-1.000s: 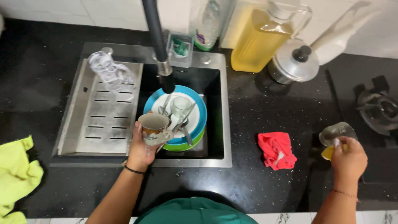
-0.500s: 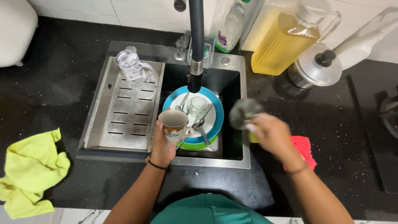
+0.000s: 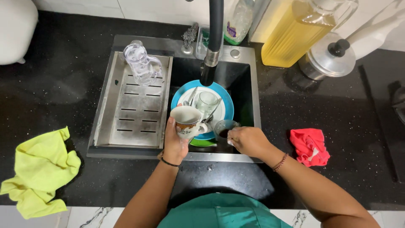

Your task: The recorder is washing various dishes, glasses, and utensils in a kitchen sink.

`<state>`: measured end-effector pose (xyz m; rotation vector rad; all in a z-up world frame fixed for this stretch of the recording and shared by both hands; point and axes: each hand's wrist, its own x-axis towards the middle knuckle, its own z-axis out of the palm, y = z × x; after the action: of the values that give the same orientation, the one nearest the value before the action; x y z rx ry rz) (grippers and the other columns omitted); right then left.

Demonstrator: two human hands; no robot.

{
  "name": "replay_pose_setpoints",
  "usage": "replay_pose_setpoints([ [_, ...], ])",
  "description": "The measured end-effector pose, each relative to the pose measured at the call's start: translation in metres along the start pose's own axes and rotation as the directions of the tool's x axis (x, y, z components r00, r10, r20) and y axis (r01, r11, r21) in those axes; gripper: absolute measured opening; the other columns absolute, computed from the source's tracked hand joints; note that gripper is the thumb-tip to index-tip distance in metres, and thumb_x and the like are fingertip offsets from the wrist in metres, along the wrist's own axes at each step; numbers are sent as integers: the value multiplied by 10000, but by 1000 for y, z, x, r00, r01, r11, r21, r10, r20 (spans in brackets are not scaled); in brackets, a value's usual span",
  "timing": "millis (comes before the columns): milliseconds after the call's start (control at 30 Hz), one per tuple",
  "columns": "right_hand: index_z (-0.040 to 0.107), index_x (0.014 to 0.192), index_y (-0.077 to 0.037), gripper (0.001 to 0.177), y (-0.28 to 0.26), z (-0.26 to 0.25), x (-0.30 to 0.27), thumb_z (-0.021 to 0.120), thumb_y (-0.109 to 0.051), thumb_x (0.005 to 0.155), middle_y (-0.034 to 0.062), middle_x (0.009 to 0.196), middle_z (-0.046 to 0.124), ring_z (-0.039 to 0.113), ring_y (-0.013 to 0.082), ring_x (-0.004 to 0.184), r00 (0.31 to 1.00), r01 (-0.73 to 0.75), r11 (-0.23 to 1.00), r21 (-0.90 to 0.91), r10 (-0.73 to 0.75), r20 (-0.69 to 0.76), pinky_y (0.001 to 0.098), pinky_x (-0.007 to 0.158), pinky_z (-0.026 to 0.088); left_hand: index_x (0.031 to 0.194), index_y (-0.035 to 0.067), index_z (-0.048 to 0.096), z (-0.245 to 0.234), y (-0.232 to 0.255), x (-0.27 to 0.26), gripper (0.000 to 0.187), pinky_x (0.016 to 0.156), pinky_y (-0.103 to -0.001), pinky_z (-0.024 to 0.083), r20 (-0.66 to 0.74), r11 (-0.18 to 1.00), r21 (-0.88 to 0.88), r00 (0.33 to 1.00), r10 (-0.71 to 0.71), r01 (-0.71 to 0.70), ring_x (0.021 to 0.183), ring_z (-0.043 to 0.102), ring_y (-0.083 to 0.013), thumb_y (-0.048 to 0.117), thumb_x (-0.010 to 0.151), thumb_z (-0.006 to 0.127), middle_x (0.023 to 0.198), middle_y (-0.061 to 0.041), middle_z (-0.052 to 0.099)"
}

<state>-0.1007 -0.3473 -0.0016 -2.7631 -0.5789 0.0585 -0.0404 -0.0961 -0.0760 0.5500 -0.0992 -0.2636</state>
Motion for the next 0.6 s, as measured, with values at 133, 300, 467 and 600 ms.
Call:
replay_pose_setpoints([
  [133,695,845,-123,134,10,16,-8,718,-255,849,42,829,727,705,295,781,999,-32,999,0,32,37,436,633,548,1549,92,396,0,1,2,635,1064,-466,496,-71,999,5,996,-49,50,1331,543,-279,446,1031,494,1468,-99,528],
  [300,768,863,-155,150,16,14,-8,722,-298,855,26,905,758,713,282,819,979,-70,993,-95,86,186,423,672,562,1561,87,384,3,4,3,669,1070,-452,492,2,999,22,999,-41,40,1343,538,-285,475,1032,515,1481,-114,522],
  [467,786,866,-193,126,33,28,-1,727,-282,801,14,895,766,721,259,796,962,-41,996,-82,61,265,406,665,566,1565,86,374,0,2,7,687,1104,-446,484,22,999,32,999,-45,44,1364,530,-280,494,1029,505,1490,-115,520],
  [600,795,851,-192,117,47,41,10,715,-264,804,10,889,770,718,265,814,892,65,992,-103,-12,452,418,679,564,1568,108,366,0,0,7,674,1096,-430,480,-18,995,39,996,-91,92,1357,530,-264,491,1026,486,1493,-94,518],
])
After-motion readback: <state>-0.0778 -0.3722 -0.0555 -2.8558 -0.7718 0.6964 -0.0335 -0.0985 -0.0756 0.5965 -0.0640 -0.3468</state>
